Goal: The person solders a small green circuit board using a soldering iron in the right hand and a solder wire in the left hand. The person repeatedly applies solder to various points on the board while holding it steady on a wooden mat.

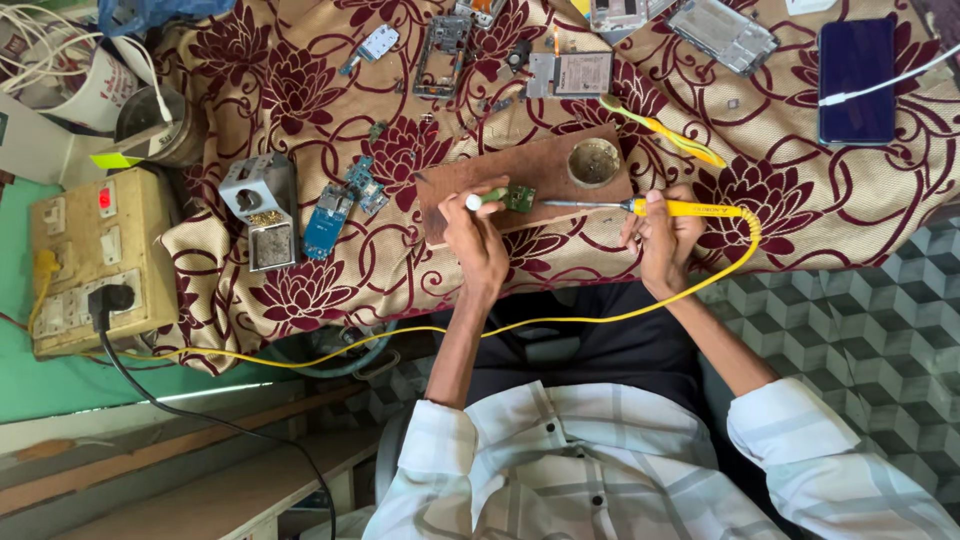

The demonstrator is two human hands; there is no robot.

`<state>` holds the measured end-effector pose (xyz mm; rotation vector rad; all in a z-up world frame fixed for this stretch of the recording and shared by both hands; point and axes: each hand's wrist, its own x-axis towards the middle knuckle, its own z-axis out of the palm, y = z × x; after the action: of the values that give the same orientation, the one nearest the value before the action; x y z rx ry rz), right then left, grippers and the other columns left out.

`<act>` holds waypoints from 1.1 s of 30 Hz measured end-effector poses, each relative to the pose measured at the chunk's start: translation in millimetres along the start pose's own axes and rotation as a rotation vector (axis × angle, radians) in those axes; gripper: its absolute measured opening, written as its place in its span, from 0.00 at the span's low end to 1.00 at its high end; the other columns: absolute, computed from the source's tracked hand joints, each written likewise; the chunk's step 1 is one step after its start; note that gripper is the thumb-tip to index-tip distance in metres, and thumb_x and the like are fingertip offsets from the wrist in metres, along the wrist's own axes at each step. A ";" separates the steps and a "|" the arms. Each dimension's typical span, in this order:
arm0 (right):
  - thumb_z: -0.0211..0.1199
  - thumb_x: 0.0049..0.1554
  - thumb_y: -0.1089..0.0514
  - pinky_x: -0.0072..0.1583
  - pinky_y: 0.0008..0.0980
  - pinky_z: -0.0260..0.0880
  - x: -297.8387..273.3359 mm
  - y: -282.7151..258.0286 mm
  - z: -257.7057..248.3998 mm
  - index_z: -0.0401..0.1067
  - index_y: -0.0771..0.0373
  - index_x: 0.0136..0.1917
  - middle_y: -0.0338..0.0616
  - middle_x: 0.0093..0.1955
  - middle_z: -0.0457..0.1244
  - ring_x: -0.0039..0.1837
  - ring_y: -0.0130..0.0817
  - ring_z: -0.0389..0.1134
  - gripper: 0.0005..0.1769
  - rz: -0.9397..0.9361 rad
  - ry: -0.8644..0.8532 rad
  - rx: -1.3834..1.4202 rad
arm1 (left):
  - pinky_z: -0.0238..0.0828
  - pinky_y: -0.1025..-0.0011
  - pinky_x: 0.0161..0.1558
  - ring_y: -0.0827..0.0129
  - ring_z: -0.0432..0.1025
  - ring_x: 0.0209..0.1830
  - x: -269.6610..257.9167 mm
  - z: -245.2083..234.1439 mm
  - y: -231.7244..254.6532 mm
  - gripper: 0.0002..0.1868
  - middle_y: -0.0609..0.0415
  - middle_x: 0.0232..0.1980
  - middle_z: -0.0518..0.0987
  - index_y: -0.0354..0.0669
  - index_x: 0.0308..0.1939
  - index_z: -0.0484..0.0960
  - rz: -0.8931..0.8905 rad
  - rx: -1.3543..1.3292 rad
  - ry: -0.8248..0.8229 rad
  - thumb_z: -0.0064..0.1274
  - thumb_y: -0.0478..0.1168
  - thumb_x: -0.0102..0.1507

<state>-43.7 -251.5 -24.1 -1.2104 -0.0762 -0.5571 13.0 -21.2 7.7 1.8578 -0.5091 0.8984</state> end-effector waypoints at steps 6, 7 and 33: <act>0.51 0.72 0.53 0.30 0.24 0.56 -5.7 -1.0 -2.8 0.57 0.64 0.49 0.47 0.31 0.59 0.30 0.31 0.63 0.14 0.060 0.021 0.077 | 0.82 0.71 0.45 0.62 0.81 0.46 -2.1 -5.2 -2.6 0.06 0.38 0.53 0.82 0.31 0.50 0.65 -0.122 -0.195 0.017 0.31 0.26 0.74; 0.51 0.72 0.53 0.30 0.25 0.56 -6.6 -0.9 -2.9 0.57 0.64 0.49 0.47 0.31 0.59 0.30 0.31 0.63 0.14 0.062 0.007 0.083 | 0.82 0.71 0.45 0.62 0.81 0.46 -0.9 -6.9 -3.4 0.06 0.38 0.53 0.82 0.30 0.50 0.65 -0.157 -0.152 -0.007 0.31 0.25 0.74; 0.52 0.74 0.50 0.33 0.28 0.59 -6.8 8.1 -5.7 0.56 0.64 0.50 0.46 0.37 0.58 0.34 0.33 0.64 0.16 0.073 0.016 0.093 | 0.69 0.75 0.34 0.73 0.73 0.31 2.1 -19.8 4.0 0.13 0.48 0.43 0.84 0.37 0.51 0.69 -0.128 -0.153 -0.045 0.34 0.43 0.79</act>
<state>-47.2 -252.3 -35.5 -1.1134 -0.0437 -0.4936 4.5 -5.2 16.7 1.7528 -0.4673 0.7143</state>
